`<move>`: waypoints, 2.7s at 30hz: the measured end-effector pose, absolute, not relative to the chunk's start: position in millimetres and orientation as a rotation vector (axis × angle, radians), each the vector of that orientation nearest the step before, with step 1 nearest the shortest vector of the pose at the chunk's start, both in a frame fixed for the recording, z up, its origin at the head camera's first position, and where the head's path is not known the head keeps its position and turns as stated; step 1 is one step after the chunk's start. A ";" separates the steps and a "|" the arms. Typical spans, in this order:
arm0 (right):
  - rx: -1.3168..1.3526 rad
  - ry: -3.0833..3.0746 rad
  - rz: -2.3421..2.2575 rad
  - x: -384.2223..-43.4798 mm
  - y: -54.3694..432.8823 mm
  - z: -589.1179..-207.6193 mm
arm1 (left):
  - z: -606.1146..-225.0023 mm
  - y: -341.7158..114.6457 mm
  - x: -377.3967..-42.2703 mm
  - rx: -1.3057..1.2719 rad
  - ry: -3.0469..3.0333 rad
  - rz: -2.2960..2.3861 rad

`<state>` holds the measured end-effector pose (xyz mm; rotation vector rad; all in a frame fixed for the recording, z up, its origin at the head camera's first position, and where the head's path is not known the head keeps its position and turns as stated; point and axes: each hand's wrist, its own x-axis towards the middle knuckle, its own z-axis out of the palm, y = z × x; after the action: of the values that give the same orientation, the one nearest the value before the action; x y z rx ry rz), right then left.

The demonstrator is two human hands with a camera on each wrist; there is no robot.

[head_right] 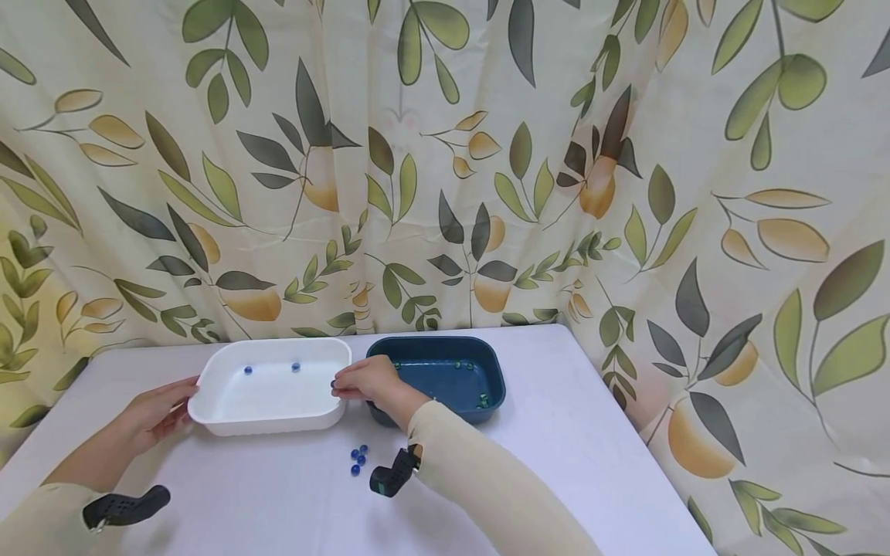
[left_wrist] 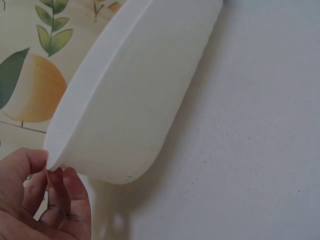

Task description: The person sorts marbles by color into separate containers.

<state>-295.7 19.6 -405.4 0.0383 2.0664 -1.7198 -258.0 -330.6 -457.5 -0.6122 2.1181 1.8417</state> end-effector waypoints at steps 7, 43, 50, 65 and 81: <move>0.208 2.034 -1.802 -316.7 3.1 -412.0 | -458.6 -332.2 -259.5 -0.596 2.110 1.864; 0.347 2.047 -1.808 -323.8 -4.7 -419.4 | -461.1 -331.5 -258.0 -0.584 2.098 1.893; 0.207 2.013 -1.779 -310.5 10.7 -421.3 | -461.4 -331.9 -257.4 -0.584 2.104 1.887; -0.041 2.148 -1.616 -267.1 59.9 -424.5 | -462.8 -332.0 -258.2 -0.590 2.115 1.880; -0.094 2.313 -1.562 -228.4 83.7 -458.4 | -462.0 -329.0 -258.5 -0.601 2.137 1.834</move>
<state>-228.4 83.7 -458.4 -0.0940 2.3130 -1.5619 -258.5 -329.0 -462.0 -0.6010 2.1368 1.8343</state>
